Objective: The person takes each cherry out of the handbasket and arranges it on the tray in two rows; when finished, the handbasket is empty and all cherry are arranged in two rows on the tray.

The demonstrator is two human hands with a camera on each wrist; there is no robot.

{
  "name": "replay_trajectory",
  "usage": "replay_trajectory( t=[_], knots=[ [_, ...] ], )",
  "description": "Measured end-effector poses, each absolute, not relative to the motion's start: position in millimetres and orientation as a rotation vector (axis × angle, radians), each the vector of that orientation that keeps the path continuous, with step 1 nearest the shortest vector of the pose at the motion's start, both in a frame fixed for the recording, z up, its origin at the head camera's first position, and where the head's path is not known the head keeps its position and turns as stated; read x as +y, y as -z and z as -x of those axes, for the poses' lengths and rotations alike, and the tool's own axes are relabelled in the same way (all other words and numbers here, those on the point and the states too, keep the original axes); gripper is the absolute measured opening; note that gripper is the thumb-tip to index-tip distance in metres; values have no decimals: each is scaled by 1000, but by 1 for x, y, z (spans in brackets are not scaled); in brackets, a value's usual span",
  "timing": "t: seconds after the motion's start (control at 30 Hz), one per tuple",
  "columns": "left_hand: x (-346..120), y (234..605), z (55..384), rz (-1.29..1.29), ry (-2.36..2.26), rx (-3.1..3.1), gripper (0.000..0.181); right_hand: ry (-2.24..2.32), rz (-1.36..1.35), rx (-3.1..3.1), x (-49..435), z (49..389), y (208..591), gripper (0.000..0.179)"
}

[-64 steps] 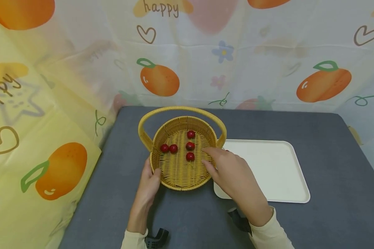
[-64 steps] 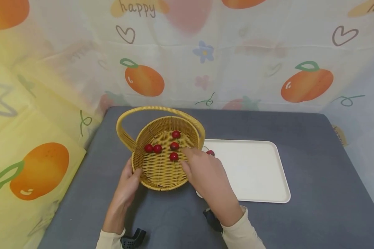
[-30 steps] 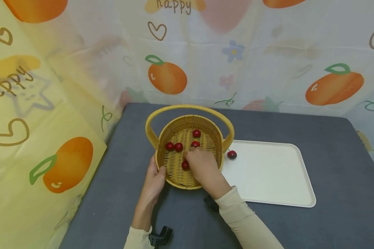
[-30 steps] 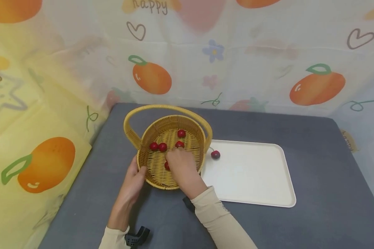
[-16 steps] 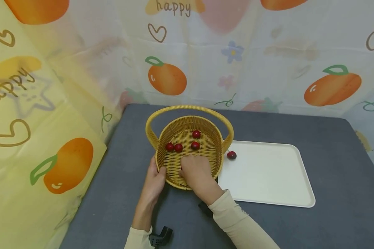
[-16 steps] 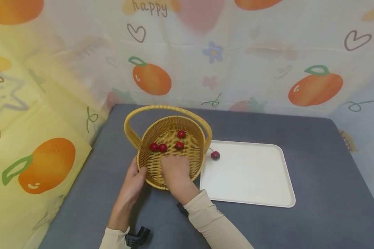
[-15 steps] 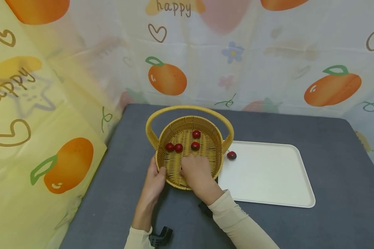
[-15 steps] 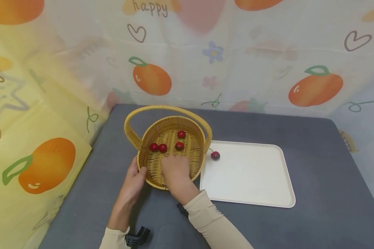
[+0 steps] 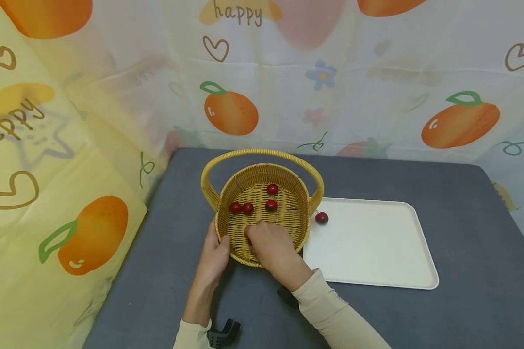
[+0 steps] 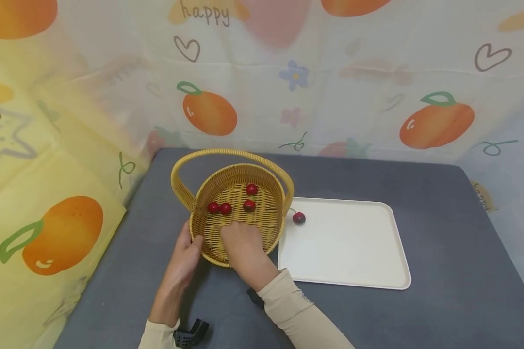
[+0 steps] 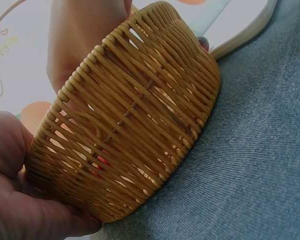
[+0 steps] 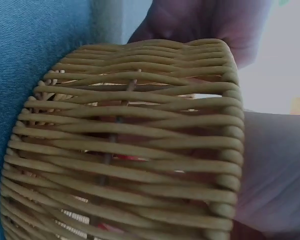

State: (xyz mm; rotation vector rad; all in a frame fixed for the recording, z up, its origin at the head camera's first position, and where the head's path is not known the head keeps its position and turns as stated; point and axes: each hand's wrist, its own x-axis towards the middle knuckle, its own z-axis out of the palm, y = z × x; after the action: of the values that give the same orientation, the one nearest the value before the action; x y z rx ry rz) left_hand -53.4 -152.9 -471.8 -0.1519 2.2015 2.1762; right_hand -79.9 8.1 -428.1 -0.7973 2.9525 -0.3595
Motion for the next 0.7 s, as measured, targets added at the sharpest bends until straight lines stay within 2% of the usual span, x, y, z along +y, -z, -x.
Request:
replay_trajectory(
  t=[0.07,0.2,0.27,0.47,0.7],
  knots=[
    [-153,472,53,149,-2180,2196,68,400,818,2939,12,78,426,4],
    [-152,472,53,138,-2182,2200,68,497,790,2879,27,72,411,28],
    [-152,472,54,128,-2183,2201,68,561,769,2873,39,67,403,34],
    [-150,471,53,143,-2170,2188,69,761,762,2899,89,47,378,27],
    [-151,471,53,166,-2152,2198,69,837,757,2934,152,28,359,38]
  ],
)
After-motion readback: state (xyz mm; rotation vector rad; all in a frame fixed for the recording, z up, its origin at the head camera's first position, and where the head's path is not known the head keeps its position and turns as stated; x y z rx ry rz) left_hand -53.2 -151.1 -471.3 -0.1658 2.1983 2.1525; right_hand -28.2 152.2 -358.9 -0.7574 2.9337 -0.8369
